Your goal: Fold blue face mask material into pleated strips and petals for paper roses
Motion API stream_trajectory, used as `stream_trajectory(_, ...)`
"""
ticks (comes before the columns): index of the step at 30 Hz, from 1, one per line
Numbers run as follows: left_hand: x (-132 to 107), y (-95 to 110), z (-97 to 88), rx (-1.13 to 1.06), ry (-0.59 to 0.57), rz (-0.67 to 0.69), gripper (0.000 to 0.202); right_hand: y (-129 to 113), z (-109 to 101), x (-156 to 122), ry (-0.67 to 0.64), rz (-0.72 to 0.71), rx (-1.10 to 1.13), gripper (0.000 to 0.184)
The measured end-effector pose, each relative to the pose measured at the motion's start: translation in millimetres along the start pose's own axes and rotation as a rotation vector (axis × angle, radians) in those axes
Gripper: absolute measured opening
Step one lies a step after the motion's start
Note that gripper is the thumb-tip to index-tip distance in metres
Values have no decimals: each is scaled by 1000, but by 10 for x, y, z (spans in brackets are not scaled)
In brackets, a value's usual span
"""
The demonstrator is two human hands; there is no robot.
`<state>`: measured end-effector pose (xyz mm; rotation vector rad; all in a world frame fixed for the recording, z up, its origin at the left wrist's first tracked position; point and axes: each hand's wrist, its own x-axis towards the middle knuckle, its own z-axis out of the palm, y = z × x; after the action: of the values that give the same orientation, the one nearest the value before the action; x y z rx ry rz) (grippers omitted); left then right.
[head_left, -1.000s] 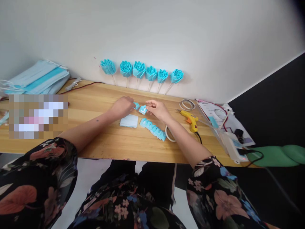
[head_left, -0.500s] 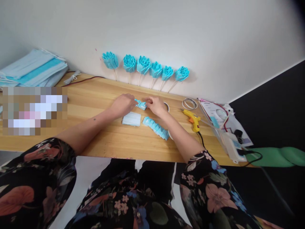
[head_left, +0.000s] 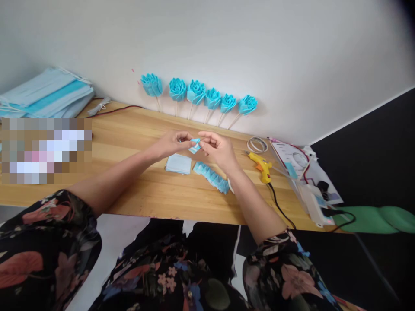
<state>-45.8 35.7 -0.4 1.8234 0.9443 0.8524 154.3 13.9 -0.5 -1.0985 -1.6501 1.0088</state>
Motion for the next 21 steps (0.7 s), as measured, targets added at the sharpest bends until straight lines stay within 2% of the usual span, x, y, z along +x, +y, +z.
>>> stream_trajectory(4, -1, -25, 15, -10, 17, 3, 26, -46, -9, 24, -66, 42, 44, 39)
stream_trajectory(8, -4, -33, 21, 26, -24, -20, 23, -36, -53, -11, -143, 97, 50, 38)
stream_trajectory(15, -15, -40, 72, -62, -18, -74, 25, 62, -61, -114, -122, 120, 39, 33)
stream_trajectory(21, -23, -24, 92, -147, 30, -66, 24, 105, -57, -130, -178, 120, 86, 28)
